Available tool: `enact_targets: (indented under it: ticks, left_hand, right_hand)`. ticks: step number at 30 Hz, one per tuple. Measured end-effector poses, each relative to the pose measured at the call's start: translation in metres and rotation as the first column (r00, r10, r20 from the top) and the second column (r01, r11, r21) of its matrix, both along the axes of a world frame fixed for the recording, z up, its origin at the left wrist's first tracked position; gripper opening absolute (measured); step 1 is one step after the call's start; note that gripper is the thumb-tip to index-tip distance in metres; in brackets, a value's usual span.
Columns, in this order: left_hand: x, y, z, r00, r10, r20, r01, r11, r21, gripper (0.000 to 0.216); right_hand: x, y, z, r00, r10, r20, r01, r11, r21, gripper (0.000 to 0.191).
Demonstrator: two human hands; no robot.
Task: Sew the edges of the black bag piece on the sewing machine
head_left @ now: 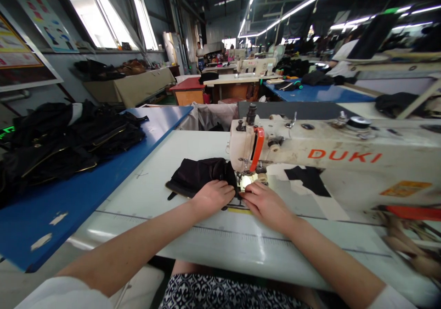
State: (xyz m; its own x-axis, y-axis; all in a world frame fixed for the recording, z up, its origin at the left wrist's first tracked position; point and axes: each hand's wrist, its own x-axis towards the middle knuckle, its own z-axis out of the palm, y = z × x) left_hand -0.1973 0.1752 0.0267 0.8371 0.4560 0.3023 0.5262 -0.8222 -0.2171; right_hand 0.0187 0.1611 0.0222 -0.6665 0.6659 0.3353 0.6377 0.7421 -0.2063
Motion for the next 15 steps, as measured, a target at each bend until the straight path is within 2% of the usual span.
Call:
enact_targets:
  ticks: [15]
  left_hand:
    - [0.006, 0.024, -0.002, 1.0, 0.003, 0.005, -0.003, 1.0, -0.009, 0.017]
  right_hand:
    - [0.0, 0.014, -0.004, 0.99, -0.137, 0.044, 0.135, 0.99, 0.047, 0.022]
